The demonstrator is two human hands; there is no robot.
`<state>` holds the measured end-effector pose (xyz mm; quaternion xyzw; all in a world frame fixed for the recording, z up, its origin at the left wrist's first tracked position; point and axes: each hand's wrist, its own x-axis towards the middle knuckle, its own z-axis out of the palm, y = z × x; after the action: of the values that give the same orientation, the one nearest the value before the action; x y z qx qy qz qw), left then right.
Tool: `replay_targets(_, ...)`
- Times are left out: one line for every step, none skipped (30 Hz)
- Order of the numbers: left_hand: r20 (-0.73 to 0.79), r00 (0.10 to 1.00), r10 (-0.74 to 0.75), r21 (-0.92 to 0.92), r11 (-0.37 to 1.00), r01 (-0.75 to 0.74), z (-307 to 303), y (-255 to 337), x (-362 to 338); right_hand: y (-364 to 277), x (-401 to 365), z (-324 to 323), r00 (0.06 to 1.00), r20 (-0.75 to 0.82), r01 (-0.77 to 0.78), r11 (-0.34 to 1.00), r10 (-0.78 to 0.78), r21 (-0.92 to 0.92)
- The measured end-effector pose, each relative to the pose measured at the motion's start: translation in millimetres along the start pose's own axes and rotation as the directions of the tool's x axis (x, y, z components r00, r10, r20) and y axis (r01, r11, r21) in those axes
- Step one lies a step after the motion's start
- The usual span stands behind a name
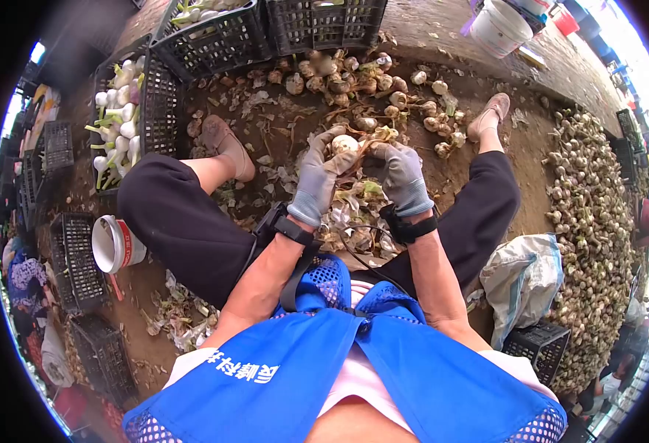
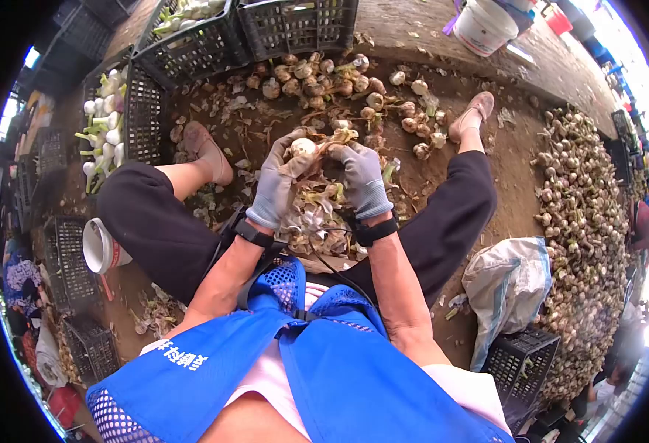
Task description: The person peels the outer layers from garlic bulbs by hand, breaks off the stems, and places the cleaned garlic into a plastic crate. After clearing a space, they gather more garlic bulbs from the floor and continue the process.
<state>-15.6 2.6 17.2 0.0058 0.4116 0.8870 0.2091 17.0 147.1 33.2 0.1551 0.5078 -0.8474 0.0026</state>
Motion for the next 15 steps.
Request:
replay_targets(0.008,1.000,-0.002,-0.001,1.000,0.002,0,-2,0,-1,-3,-2,1.000,-0.005,0.007,1.000,-0.007,-0.001)
replay_targets(0.035,0.999,-0.008,-0.012,1.000,0.009,-1,-5,1,-2,-5,-5,1.000,-0.007,-0.006,0.999,0.006,0.042)
replay_targets(0.061,0.998,-0.015,-0.022,1.000,0.016,-2,-7,1,-2,-7,-6,1.000,-0.007,-0.019,0.996,0.020,0.086)
replay_targets(0.058,0.998,-0.010,-0.023,1.000,0.012,3,-8,-1,-2,-9,-8,1.000,-0.021,-0.011,0.996,0.013,0.092)
replay_targets(0.063,0.998,-0.015,-0.020,1.000,0.016,5,-7,-3,-2,-11,-8,1.000,-0.026,-0.008,0.995,0.010,0.096)
replay_targets(0.060,0.998,-0.034,-0.020,0.999,0.035,7,-5,-5,-2,-12,-8,0.999,-0.035,0.001,0.997,0.002,0.075)
replay_targets(0.057,0.997,-0.053,-0.021,0.998,0.054,9,-4,-6,-3,-14,-9,0.999,-0.043,0.009,0.999,-0.007,0.054)
replay_targets(0.073,0.996,-0.057,-0.025,0.998,0.059,8,-7,-6,-6,-17,-6,0.999,-0.054,0.006,0.999,-0.003,0.048)
replay_targets(0.076,0.995,-0.059,-0.024,0.998,0.061,8,-7,-6,-6,-19,-7,0.998,-0.057,0.008,0.999,-0.005,0.050)
replay_targets(0.083,0.993,-0.089,-0.050,0.994,0.094,7,-8,-7,-6,-21,-7,0.999,-0.039,0.004,0.998,-0.002,0.067)
replay_targets(0.091,0.989,-0.119,-0.077,0.989,0.126,6,-8,-8,-6,-22,-7,1.000,-0.021,0.001,0.996,0.001,0.084)
replay_targets(0.081,0.986,-0.143,-0.035,0.989,0.146,3,-12,-7,4,-17,-14,1.000,-0.022,0.003,0.996,-0.001,0.084)
replay_targets(0.082,0.986,-0.142,-0.035,0.989,0.146,3,-11,-7,24,-7,-25,0.992,-0.037,0.115,0.992,-0.117,-0.045)
replay_targets(0.115,0.974,-0.197,-0.124,0.970,0.211,3,-10,-7,31,-5,-26,0.972,-0.037,0.223,0.959,-0.232,-0.175)
replay_targets(0.152,0.957,-0.247,-0.211,0.938,0.275,3,-9,-7,34,-4,-31,0.972,-0.037,0.224,0.959,-0.234,-0.175)
